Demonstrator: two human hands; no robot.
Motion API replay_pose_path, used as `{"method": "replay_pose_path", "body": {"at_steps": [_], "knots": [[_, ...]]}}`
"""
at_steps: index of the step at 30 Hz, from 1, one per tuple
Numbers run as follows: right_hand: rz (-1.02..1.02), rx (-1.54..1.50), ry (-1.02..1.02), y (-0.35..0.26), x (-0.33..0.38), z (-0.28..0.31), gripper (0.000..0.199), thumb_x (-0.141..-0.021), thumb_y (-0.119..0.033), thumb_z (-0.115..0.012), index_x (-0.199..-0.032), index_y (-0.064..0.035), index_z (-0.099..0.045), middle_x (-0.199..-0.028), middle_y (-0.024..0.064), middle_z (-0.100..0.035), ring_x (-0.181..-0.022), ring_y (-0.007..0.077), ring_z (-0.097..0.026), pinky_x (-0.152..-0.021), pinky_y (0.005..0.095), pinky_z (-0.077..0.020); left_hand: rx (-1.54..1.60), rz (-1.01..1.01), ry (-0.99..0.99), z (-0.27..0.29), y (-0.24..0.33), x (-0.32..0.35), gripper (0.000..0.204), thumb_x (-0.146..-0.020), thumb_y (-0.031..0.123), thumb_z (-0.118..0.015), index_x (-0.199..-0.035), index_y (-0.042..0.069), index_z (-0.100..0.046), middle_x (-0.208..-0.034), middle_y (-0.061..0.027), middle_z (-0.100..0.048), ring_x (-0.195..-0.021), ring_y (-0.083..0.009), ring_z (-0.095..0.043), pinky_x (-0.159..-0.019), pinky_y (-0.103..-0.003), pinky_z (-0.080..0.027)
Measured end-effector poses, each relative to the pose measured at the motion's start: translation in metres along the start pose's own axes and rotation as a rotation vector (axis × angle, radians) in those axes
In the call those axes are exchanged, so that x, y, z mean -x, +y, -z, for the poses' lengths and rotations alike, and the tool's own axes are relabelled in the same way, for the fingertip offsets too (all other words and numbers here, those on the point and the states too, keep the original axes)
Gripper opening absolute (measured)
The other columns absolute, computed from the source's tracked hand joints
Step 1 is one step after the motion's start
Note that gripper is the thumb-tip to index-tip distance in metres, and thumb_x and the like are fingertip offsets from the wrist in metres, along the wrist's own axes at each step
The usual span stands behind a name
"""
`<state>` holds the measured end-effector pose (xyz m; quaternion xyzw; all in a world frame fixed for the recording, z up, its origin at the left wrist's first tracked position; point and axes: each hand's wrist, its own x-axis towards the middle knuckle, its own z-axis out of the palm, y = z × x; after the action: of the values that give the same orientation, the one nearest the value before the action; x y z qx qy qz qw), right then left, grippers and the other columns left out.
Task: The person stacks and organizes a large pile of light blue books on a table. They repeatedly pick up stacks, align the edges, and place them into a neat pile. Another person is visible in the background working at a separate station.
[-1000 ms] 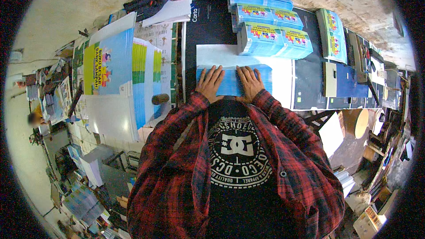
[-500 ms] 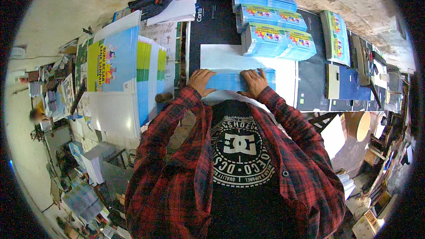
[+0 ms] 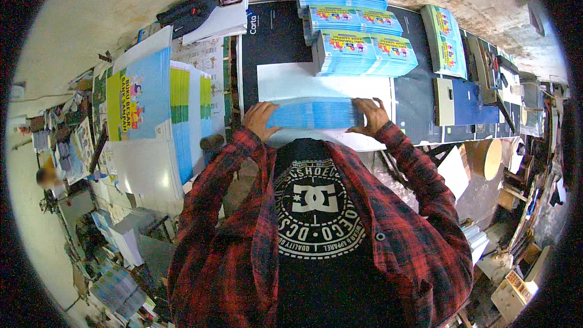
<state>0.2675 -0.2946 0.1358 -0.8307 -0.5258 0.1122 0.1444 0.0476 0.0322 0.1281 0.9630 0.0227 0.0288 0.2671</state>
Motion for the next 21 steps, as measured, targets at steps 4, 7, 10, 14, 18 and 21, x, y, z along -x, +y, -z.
{"method": "replay_pose_path", "body": {"at_steps": [4, 7, 10, 14, 18, 21], "knots": [[0.061, 0.002, 0.019, 0.014, 0.003, 0.004, 0.071, -0.067, -0.054, -0.072, -0.118, -0.0089, -0.052, -0.117, 0.0100, -0.058, -0.112, 0.0269, -0.053, -0.100, 0.0459, -0.0309, -0.029, 0.000, 0.012, 0.002, 0.004, 0.001, 0.064, -0.065, 0.031, -0.078, -0.118, 0.006, -0.054, -0.115, -0.0107, -0.055, -0.109, -0.0292, -0.051, -0.095, -0.040, -0.041], [0.073, -0.017, 0.061, 0.019, 0.004, -0.005, 0.060, -0.069, -0.046, -0.073, -0.113, -0.0086, -0.055, -0.109, 0.0094, -0.060, -0.107, 0.0268, -0.055, -0.095, 0.0447, -0.0356, 0.015, 0.000, -0.009, 0.005, 0.004, -0.001, 0.066, -0.064, 0.032, -0.080, -0.119, 0.006, -0.053, -0.114, -0.0099, -0.055, -0.109, -0.0292, -0.051, -0.095, -0.040, -0.041], [0.077, -0.057, 0.059, 0.019, 0.003, -0.006, 0.058, -0.070, -0.044, -0.074, -0.113, -0.0087, -0.056, -0.107, 0.0090, -0.061, -0.106, 0.0269, -0.055, -0.094, 0.0447, -0.0366, -0.005, -0.015, -0.048, 0.000, -0.004, 0.001, 0.071, -0.064, 0.032, -0.080, -0.123, 0.006, -0.051, -0.116, -0.0100, -0.055, -0.111, -0.0292, -0.050, -0.097, -0.039, -0.040], [0.075, -0.064, 0.044, 0.018, 0.003, -0.004, 0.058, -0.070, -0.042, -0.075, -0.113, -0.0086, -0.056, -0.107, 0.0085, -0.061, -0.107, 0.0274, -0.054, -0.093, 0.0449, -0.0369, -0.028, 0.030, -0.126, 0.017, -0.003, 0.002, 0.076, -0.066, 0.031, -0.079, -0.130, 0.006, -0.047, -0.124, -0.0109, -0.053, -0.117, -0.0306, -0.047, -0.101, -0.039, -0.038], [0.078, -0.041, 0.070, 0.019, 0.006, -0.008, 0.059, -0.069, -0.042, -0.075, -0.114, -0.0093, -0.054, -0.111, 0.0086, -0.059, -0.109, 0.0277, -0.053, -0.093, 0.0455, -0.0367, -0.124, 0.114, -0.164, 0.016, -0.017, 0.013, 0.074, -0.068, 0.029, -0.077, -0.132, 0.008, -0.045, -0.129, -0.0119, -0.051, -0.120, -0.0331, -0.046, -0.101, -0.042, -0.038], [0.041, -0.087, 0.075, 0.014, 0.006, -0.004, 0.068, -0.068, -0.035, -0.077, -0.124, -0.0093, -0.049, -0.118, 0.0109, -0.056, -0.114, 0.0294, -0.050, -0.096, 0.0463, -0.0354, -0.059, 0.086, -0.153, -0.001, -0.040, 0.020, 0.075, -0.069, 0.034, -0.076, -0.133, 0.010, -0.045, -0.128, -0.0154, -0.053, -0.118, -0.0358, -0.048, -0.100, -0.045, -0.038]]}}
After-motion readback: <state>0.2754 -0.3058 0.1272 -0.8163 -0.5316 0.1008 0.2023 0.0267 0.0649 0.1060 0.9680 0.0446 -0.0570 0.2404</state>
